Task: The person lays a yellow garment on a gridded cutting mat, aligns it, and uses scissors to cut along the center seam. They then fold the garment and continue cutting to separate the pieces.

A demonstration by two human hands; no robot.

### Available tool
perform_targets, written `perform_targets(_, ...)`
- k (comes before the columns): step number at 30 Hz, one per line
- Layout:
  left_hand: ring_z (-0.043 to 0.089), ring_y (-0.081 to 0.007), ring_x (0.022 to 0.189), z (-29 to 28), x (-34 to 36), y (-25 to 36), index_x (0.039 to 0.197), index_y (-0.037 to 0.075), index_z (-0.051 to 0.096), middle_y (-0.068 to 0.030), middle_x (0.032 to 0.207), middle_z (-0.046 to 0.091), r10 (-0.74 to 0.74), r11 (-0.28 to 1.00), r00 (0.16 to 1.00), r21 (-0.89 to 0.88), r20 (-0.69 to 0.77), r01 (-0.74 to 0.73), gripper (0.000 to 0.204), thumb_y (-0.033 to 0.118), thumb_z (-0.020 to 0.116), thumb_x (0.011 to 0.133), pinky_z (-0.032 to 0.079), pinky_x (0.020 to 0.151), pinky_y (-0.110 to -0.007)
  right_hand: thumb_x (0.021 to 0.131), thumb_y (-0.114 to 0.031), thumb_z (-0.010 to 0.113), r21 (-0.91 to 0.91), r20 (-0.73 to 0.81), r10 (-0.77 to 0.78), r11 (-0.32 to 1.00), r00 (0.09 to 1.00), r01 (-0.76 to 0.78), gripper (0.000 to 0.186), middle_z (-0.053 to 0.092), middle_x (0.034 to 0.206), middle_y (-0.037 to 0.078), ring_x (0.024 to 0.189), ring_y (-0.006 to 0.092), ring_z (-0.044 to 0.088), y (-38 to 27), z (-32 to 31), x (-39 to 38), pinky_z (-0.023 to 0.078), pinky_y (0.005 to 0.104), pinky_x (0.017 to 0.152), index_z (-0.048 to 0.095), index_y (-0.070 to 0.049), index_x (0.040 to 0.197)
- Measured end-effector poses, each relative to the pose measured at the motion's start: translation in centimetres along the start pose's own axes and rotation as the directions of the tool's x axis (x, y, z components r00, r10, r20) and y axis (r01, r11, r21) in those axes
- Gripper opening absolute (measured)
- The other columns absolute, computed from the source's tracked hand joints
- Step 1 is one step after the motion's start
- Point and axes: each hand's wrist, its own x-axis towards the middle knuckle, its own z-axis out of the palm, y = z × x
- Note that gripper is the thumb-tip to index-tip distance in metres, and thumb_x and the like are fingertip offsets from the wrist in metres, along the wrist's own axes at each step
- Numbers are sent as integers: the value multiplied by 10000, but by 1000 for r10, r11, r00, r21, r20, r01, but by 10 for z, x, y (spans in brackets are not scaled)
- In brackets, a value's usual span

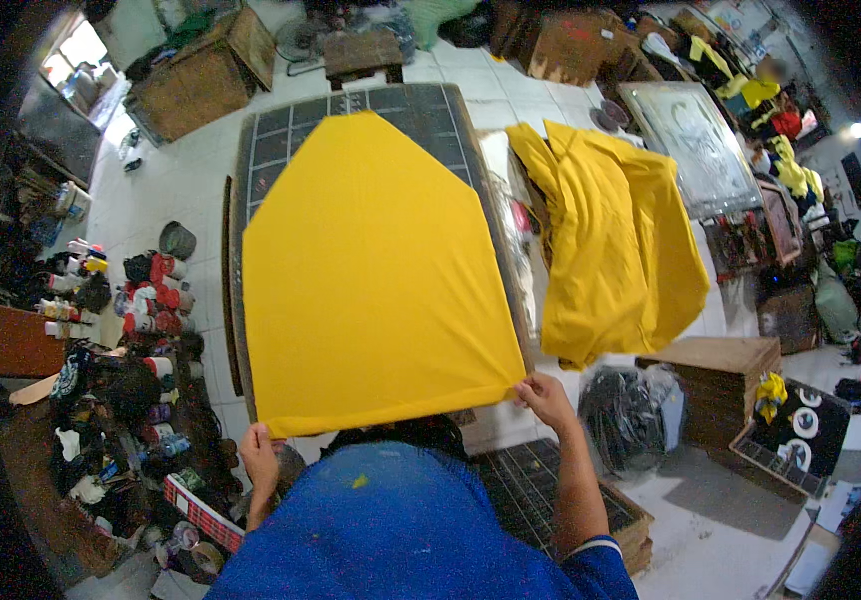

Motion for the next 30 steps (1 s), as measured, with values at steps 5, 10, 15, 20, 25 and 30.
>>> perform_targets(5, 693, -124, 746, -7, 1, -11, 1011, -30, 660, -60, 836, 702, 30, 999, 996, 25, 86, -32, 297, 226, 539, 1099, 549, 663, -278, 1012, -251, 705, -11, -50, 11, 1000, 999, -12, 284, 722, 843, 70, 769, 135, 695, 4, 7, -12, 549, 288, 686, 681, 32, 1002)
perform_targets(10, 706, -141, 797, -10, -6, -16, 1092, -34, 694, -78, 891, 722, 47, 997, 998, 61, 52, -50, 247, 187, 587, 1064, 577, 726, -315, 1025, -249, 675, -53, -48, -3, 999, 999, 0, 306, 711, 929, 79, 807, 159, 690, 4, 12, -11, 595, 316, 767, 693, 56, 1038)
perform_targets(15, 730, -164, 793, -14, -7, -16, 1073, -41, 699, -102, 894, 741, 168, 984, 985, 60, 25, -169, 233, 175, 618, 1045, 582, 696, -315, 1049, -282, 649, -14, -93, -58, 998, 994, 57, 332, 676, 818, 51, 724, 138, 679, 7, 9, -13, 590, 300, 705, 662, 32, 942)
perform_targets(20, 723, -195, 769, -17, -8, -17, 1076, -40, 696, -137, 858, 726, 248, 956, 968, 170, -27, -240, 218, 162, 630, 1027, 562, 702, -333, 1050, -283, 647, -40, -69, -66, 997, 995, 64, 325, 676, 798, 48, 700, 143, 689, 8, 10, -12, 576, 286, 673, 656, 17, 925)
perform_targets(25, 716, -340, 816, -21, -11, -18, 1066, -8, 695, -179, 897, 732, 207, 948, 978, 253, -26, -194, 207, 184, 652, 1001, 552, 735, -419, 1026, -221, 655, -382, 44, 110, 920, 993, -86, 277, 726, 813, 102, 698, 140, 699, -3, 8, -19, 571, 282, 663, 677, 44, 950)
perform_targets(30, 680, -370, 980, -8, -17, 3, 1086, 32, 695, -168, 1052, 722, 382, 811, 923, 490, -32, -319, 224, 203, 700, 942, 519, 832, -492, 1036, -172, 619, -300, -20, -96, 950, 995, 86, 232, 708, 774, 72, 692, 138, 687, -13, 14, -24, 575, 298, 617, 690, 35, 961)
